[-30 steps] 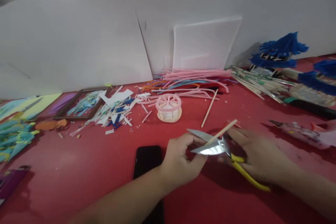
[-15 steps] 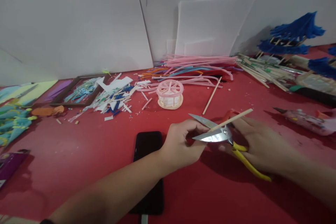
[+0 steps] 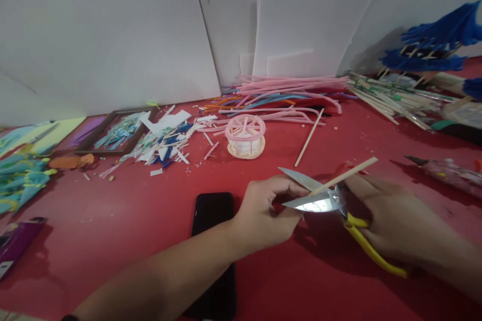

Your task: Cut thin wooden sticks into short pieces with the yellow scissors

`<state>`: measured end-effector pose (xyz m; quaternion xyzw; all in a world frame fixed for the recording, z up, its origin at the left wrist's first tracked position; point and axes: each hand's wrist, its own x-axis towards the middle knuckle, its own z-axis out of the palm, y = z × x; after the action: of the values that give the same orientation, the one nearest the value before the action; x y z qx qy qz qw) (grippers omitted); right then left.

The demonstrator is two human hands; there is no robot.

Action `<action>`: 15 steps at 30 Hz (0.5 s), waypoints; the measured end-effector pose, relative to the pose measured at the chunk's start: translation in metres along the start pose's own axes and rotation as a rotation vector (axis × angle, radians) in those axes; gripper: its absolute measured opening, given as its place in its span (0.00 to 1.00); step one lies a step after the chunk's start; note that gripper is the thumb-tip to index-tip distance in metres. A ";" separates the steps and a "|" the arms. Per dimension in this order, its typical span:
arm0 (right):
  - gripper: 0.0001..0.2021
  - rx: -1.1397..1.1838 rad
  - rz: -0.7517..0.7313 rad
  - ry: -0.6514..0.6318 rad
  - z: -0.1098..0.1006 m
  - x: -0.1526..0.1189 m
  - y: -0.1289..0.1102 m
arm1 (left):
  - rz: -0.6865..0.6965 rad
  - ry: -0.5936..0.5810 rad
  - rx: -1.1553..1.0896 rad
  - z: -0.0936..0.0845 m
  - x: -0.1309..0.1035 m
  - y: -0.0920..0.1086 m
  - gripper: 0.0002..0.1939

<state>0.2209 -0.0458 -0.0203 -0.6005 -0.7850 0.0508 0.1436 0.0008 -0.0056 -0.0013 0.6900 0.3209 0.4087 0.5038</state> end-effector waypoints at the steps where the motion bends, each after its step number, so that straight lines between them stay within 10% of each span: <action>1: 0.02 0.010 0.006 -0.004 -0.002 0.001 -0.002 | 0.011 -0.006 -0.001 -0.001 0.000 0.001 0.03; 15: 0.06 0.043 -0.153 0.196 -0.018 0.007 -0.012 | 0.082 -0.079 0.056 -0.003 0.000 0.008 0.05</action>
<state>0.2129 -0.0438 0.0011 -0.5378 -0.8094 -0.0021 0.2358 -0.0014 -0.0069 0.0066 0.7320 0.2834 0.3922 0.4796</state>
